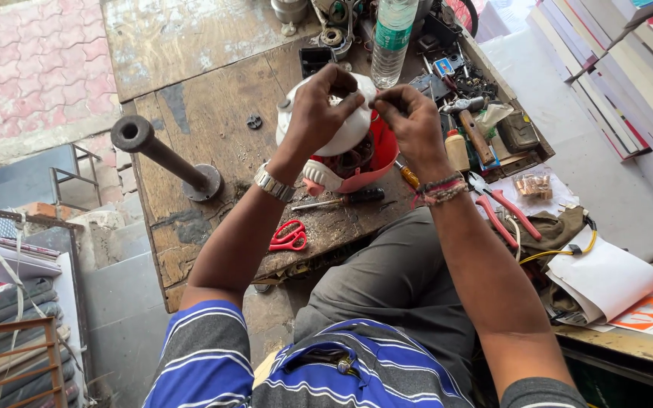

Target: The person reassembles a small appliance by placing the white top cover onto the red base, aligning it, and then using a screwdriver to tighten multiple screws around the perimeter. The person rotates the unit to access different screw locations and continues tightening until the cover is secured.

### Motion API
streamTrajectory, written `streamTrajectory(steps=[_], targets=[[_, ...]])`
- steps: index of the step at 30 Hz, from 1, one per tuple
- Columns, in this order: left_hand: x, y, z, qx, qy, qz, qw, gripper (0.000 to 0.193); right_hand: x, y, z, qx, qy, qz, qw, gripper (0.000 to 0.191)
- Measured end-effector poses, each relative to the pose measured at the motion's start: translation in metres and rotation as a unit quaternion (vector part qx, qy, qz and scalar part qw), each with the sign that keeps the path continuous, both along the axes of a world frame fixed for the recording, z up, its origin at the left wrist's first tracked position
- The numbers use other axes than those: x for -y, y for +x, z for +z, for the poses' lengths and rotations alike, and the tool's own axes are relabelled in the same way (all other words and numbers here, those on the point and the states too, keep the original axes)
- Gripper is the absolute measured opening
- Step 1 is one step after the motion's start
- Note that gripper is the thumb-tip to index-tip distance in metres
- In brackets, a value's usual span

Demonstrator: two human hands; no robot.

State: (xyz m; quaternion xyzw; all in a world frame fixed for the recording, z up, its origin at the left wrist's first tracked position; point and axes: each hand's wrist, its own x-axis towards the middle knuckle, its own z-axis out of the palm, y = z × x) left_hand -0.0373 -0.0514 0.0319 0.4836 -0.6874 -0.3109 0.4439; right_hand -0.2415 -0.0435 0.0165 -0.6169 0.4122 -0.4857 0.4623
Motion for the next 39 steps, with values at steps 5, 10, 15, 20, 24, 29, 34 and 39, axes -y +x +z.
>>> streamTrajectory(steps=[5,10,15,20,24,29,34,39], targets=[[-0.003,0.014,-0.003,0.155,-0.018,-0.002,0.988,0.069,-0.004,-0.005,-0.007,0.021,0.026,-0.015,0.999,0.014],[-0.009,0.018,-0.001,0.305,-0.089,-0.017,0.948,0.102,-0.004,-0.002,-0.018,0.103,0.027,-0.013,0.994,0.018],[-0.02,0.017,-0.001,0.287,-0.095,0.002,0.953,0.086,-0.005,-0.001,-0.023,0.116,0.026,-0.038,0.992,0.018],[-0.006,0.034,0.012,0.139,-0.065,0.067,0.986,0.06,-0.004,0.003,-0.022,0.145,0.034,-0.034,0.988,0.018],[0.001,0.042,0.02,0.074,-0.194,0.06,0.976,0.055,0.003,0.012,-0.019,0.085,0.001,-0.058,0.995,0.018],[-0.006,0.041,0.024,0.137,-0.229,0.072,0.961,0.052,0.016,0.021,-0.015,0.002,0.007,-0.103,0.995,0.02],[-0.007,0.044,0.029,0.112,-0.264,0.073,0.955,0.048,0.019,0.025,-0.011,-0.032,0.003,-0.088,0.996,0.021],[-0.006,0.055,0.038,0.063,-0.232,0.095,0.966,0.049,0.015,0.03,-0.013,0.001,-0.047,-0.052,0.998,0.021]])
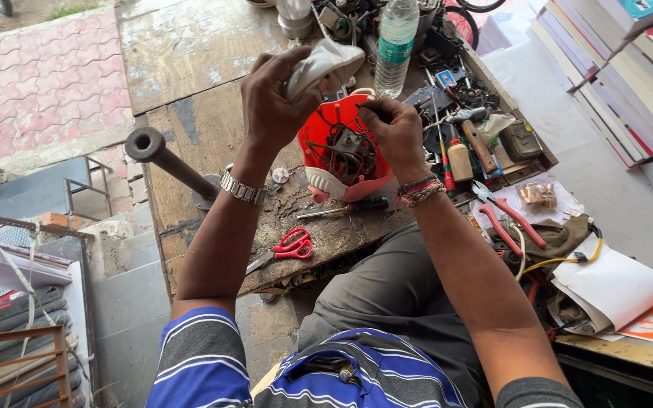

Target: The person reassembles a small appliance by placing the white top cover onto the red base, aligning it, and then using a screwdriver to tighten multiple screws around the perimeter. The person rotates the unit to access different screw locations and continues tightening until the cover is secured.

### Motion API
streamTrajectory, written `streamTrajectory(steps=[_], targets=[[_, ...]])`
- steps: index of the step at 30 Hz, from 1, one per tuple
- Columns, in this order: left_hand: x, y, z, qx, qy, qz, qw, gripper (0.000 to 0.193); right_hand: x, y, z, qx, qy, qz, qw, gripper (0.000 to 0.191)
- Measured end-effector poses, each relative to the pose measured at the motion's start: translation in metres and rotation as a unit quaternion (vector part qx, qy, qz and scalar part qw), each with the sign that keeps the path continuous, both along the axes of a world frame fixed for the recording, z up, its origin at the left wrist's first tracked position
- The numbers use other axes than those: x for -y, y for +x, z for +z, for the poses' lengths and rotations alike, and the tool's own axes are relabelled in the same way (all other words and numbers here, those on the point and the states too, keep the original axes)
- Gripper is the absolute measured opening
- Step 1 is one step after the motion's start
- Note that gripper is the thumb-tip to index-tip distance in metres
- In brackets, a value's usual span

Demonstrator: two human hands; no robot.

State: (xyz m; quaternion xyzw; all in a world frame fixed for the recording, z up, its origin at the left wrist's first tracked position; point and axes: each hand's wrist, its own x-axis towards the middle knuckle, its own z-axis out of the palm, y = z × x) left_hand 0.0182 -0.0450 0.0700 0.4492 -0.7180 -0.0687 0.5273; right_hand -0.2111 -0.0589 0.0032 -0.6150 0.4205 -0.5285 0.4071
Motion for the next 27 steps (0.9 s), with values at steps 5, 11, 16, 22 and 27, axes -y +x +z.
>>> streamTrajectory(steps=[5,11,16,22,27], targets=[[-0.005,0.004,0.005,-0.021,-0.062,-0.032,0.997,0.046,-0.007,0.002,-0.003,0.01,0.033,0.01,0.999,0.019],[-0.005,-0.01,-0.002,-0.02,-0.046,-0.117,0.992,0.04,-0.015,-0.001,-0.007,0.037,0.043,0.01,0.998,0.017],[-0.004,-0.01,-0.008,-0.1,0.146,-0.198,0.964,0.051,-0.021,-0.007,-0.01,0.113,0.06,0.059,0.99,0.018],[-0.008,-0.007,-0.012,0.05,0.098,-0.165,0.98,0.064,-0.029,-0.002,-0.015,0.124,0.039,0.072,0.989,0.02],[-0.016,-0.005,-0.009,0.115,0.058,-0.245,0.961,0.079,-0.036,-0.002,-0.016,0.133,0.025,0.055,0.989,0.019]])
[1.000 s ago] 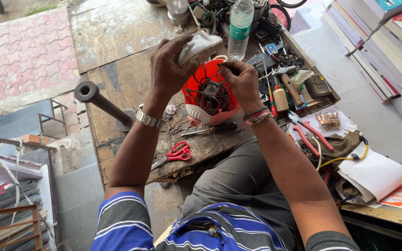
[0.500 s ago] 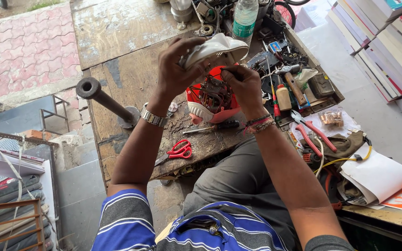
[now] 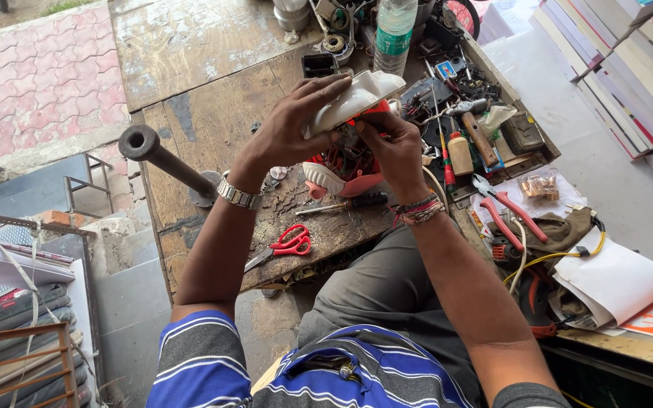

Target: The person reassembles a small appliance by placing the white top cover onto the red base, aligning it, and then using a screwdriver to tighten multiple screws around the perimeter. The person rotates the unit to access different screw locations and continues tightening until the cover is secured.

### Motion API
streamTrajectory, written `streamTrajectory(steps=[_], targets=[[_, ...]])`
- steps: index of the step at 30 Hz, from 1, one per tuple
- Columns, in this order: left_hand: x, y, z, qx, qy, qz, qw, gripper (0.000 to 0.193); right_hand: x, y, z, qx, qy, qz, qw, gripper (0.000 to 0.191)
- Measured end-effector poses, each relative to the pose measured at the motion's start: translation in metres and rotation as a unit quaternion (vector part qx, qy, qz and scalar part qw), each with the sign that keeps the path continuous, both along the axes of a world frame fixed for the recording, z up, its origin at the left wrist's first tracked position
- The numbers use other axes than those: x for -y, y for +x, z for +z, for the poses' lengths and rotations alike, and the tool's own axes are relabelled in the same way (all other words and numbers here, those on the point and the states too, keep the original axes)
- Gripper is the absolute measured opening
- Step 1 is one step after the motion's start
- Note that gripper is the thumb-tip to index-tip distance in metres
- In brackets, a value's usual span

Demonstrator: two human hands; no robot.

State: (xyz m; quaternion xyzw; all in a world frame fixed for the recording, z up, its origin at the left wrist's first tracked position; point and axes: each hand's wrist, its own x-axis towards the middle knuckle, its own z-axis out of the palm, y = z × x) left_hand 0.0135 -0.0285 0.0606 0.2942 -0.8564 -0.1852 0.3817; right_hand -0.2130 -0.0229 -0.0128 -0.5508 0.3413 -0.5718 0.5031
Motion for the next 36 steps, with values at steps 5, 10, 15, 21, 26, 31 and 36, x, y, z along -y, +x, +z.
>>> streamTrajectory(steps=[5,10,15,21,26,31,36], targets=[[-0.005,-0.011,0.003,0.075,-0.082,0.093,0.989,0.086,0.0,-0.003,-0.001,0.01,-0.007,0.007,1.0,0.017],[-0.01,-0.03,0.002,0.049,-0.19,0.169,0.966,0.074,0.003,-0.006,0.0,0.057,-0.003,0.052,0.997,0.017],[-0.003,-0.043,0.002,0.09,-0.218,0.243,0.941,0.069,0.008,-0.008,0.004,0.088,0.021,0.031,0.995,0.017],[0.003,-0.043,-0.003,0.095,-0.125,0.259,0.953,0.069,0.004,-0.001,0.008,-0.159,-0.097,-0.143,0.972,0.012],[0.009,-0.045,-0.007,0.112,-0.081,0.279,0.95,0.069,0.004,0.001,0.009,-0.222,-0.154,-0.175,0.947,0.012],[0.015,-0.044,-0.005,0.114,-0.077,0.287,0.948,0.07,0.009,0.0,0.004,-0.216,-0.136,-0.184,0.949,0.012],[0.012,-0.051,-0.004,0.119,-0.08,0.276,0.95,0.071,0.015,-0.002,0.001,-0.113,-0.042,-0.104,0.987,0.012]])
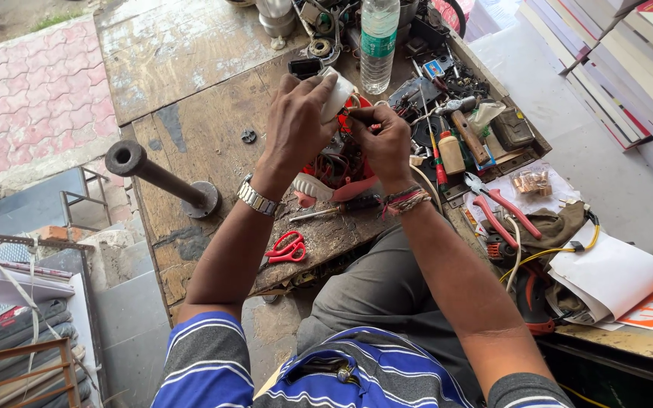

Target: The person reassembles a small appliance by placing the white top cover onto the red base, aligning it, and then using a screwdriver to tighten multiple screws around the perimeter. The person rotates the unit to access different screw locations and continues tightening until the cover is secured.

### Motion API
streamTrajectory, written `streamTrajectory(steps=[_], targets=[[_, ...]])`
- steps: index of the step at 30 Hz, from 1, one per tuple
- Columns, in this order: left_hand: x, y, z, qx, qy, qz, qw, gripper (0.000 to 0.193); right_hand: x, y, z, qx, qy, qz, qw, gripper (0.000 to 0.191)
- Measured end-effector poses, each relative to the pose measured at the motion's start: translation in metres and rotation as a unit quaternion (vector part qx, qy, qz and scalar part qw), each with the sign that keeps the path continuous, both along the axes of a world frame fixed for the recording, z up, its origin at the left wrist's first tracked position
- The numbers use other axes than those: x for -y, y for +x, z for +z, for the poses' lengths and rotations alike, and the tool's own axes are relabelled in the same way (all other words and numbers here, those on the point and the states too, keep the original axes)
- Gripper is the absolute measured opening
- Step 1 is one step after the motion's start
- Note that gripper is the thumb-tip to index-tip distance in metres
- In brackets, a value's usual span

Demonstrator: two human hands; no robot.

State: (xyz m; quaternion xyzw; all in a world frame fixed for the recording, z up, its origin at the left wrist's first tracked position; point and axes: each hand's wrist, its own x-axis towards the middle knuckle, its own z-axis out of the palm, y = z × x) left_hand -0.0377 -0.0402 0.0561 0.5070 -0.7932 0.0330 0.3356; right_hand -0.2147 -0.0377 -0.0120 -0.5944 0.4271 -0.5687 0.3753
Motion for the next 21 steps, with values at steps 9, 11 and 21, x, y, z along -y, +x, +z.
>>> streamTrajectory(steps=[9,11,21], targets=[[-0.0008,-0.0023,0.0023,-0.006,0.003,-0.004,1.0,0.068,0.0024,-0.0008,-0.0011,0.015,0.009,0.025,1.0,0.014],[-0.0014,-0.0016,0.0019,-0.001,-0.005,-0.003,1.0,0.068,0.002,0.0002,-0.0004,-0.002,0.003,0.017,1.0,0.014],[0.0011,-0.0004,-0.0014,-0.003,-0.007,-0.002,1.0,0.07,-0.0005,0.0004,0.0024,-0.066,-0.008,-0.018,0.998,0.015]])
